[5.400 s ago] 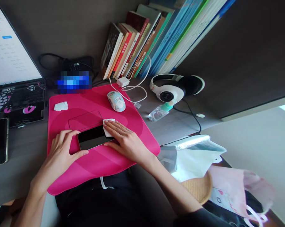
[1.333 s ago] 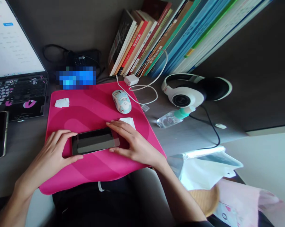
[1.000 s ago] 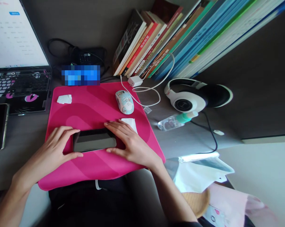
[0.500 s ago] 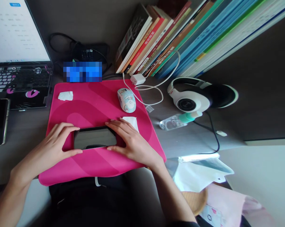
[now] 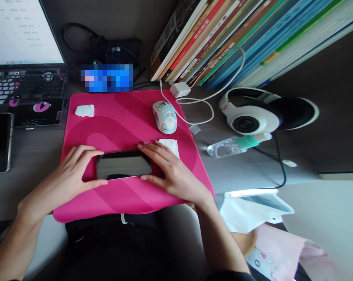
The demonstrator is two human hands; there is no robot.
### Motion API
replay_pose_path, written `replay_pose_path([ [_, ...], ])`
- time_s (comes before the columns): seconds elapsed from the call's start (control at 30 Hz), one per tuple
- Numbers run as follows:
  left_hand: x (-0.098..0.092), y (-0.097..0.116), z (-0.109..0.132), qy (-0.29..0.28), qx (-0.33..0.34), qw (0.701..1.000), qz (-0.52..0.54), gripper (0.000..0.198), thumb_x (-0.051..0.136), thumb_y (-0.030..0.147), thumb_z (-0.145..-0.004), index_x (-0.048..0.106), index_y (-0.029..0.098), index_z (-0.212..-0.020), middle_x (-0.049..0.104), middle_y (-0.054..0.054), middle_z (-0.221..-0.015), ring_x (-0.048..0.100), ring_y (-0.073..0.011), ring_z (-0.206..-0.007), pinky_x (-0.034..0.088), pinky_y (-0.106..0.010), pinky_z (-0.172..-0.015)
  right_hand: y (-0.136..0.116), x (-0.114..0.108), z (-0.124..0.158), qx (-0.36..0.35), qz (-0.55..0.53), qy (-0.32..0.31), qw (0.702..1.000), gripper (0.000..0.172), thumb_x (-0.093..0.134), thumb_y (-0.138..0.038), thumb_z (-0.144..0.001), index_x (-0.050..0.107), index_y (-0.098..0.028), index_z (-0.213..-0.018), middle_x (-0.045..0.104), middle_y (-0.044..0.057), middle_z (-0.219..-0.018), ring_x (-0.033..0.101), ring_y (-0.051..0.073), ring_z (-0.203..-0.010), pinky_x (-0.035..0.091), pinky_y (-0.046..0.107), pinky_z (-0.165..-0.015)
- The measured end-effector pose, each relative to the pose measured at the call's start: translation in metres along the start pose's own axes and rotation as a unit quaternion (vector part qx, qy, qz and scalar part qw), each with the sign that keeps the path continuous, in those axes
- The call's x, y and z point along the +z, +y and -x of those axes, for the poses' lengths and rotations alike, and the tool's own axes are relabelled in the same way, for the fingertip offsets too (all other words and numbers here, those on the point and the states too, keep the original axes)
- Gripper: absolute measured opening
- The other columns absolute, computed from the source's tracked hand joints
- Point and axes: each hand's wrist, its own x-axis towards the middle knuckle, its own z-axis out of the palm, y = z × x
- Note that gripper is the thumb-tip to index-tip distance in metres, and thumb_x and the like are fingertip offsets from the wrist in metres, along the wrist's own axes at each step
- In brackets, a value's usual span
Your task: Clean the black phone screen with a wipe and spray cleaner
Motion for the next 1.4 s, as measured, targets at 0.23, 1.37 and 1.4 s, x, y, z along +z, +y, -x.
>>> replay_pose_path([
  [0.23,-0.005,-0.004,0.009,-0.007,-0.012,1.0,-0.006,0.066,0.068,0.056,-0.101,0.043,0.031,-0.156,0.055,-0.012,-0.148,0.055,-0.0347,-0.14,0.047,-0.055,-0.119,0.0,0.0,0.001,-0.001,0.005,-0.006,1.0,0.082,0.069,-0.042,-0.103,0.025,-0.036,-0.173,0.049,0.011,-0.17,0.046,0.033,-0.157,0.034,0.065,-0.132],
  [1.37,-0.011,-0.007,0.004,-0.03,-0.009,0.999,-0.021,0.057,0.066,0.06,-0.1,0.049,0.028,-0.145,0.056,-0.009,-0.142,0.057,-0.0321,-0.136,0.049,-0.05,-0.115,0.003,0.002,0.004,-0.004,0.011,0.0,1.0,0.084,0.069,-0.043,-0.103,0.023,-0.034,-0.173,0.046,0.01,-0.172,0.043,0.033,-0.159,0.035,0.063,-0.132],
  [1.4,-0.011,-0.007,0.004,-0.03,-0.012,0.999,-0.018,0.057,0.066,0.06,-0.1,0.049,0.028,-0.145,0.056,-0.009,-0.143,0.057,-0.032,-0.136,0.049,-0.05,-0.115,0.003,0.002,0.004,-0.004,0.011,0.001,1.0,0.084,0.069,-0.043,-0.103,0.023,-0.034,-0.173,0.046,0.01,-0.172,0.044,0.033,-0.159,0.035,0.063,-0.132],
])
